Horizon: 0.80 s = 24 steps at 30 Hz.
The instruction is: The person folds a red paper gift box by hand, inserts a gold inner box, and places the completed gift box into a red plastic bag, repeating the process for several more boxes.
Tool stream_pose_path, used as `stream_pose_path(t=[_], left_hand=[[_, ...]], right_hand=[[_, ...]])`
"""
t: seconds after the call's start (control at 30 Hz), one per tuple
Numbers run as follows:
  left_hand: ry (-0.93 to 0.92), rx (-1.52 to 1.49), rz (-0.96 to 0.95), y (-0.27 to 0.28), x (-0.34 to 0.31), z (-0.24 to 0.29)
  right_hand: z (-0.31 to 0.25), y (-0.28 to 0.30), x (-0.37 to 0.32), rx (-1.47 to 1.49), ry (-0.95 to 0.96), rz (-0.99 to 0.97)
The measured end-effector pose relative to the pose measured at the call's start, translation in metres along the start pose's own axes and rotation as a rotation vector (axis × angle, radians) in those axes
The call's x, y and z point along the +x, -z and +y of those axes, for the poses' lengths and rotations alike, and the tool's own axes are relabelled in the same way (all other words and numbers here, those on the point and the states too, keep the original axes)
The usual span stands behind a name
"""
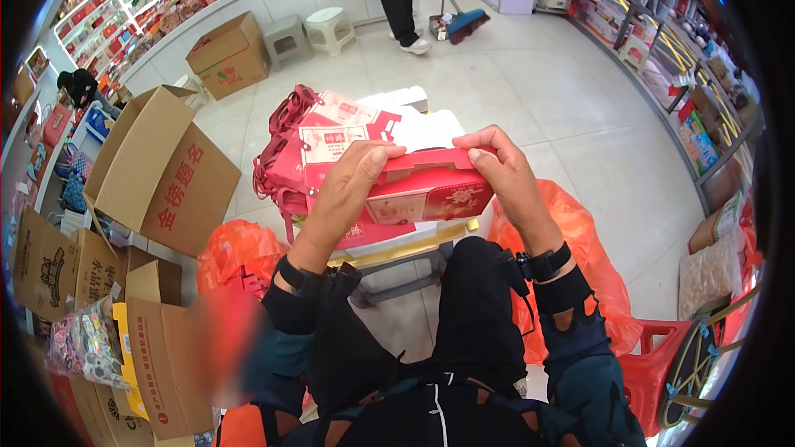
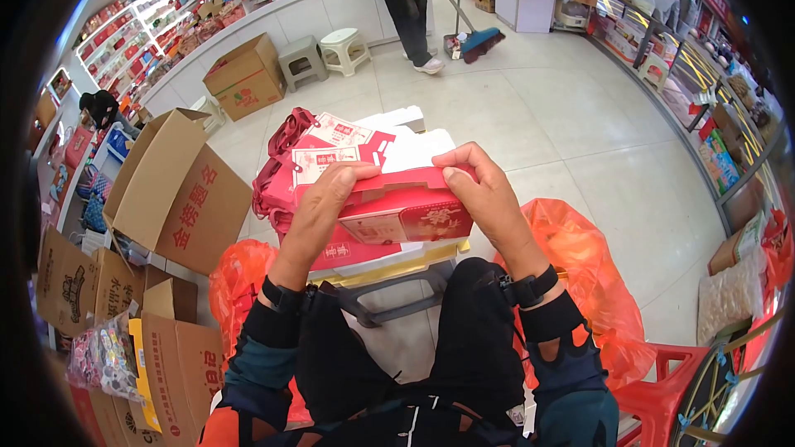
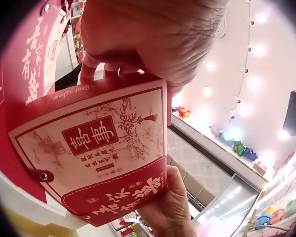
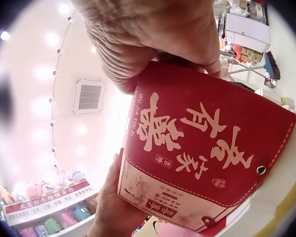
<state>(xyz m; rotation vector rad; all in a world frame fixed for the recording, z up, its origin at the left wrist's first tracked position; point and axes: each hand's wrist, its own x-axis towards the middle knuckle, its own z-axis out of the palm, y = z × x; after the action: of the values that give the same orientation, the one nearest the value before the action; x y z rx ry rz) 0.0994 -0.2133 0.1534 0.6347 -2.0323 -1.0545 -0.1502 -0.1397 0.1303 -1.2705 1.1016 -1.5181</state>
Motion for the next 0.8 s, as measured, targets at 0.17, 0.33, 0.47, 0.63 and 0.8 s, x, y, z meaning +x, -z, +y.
stream_pose_path(t=[0.17,0.33,0.47,0.63,0.8], left_hand=[[0.149,0.014,-0.026,0.003,0.001,-0.002],[0.18,0.064,-0.056,0.004,0.004,0.002],[0.179,0.058,-0.065,0.004,0.006,0.0],[0.148,0.094,-0.066,0.005,0.006,-0.005],[0.16,0.128,-0.058,0.005,0.008,0.002]], right_hand=[[-0.014,0.003,0.004,-0.16,-0.066,-0.035],[-0.018,0.007,0.01,-0.187,-0.124,-0.084],[-0.025,0.005,0.01,-0.189,-0.152,-0.102],[-0.023,0.003,0.008,-0.197,-0.109,-0.089],[-0.023,0.005,0.008,-0.277,-0.154,-0.098]])
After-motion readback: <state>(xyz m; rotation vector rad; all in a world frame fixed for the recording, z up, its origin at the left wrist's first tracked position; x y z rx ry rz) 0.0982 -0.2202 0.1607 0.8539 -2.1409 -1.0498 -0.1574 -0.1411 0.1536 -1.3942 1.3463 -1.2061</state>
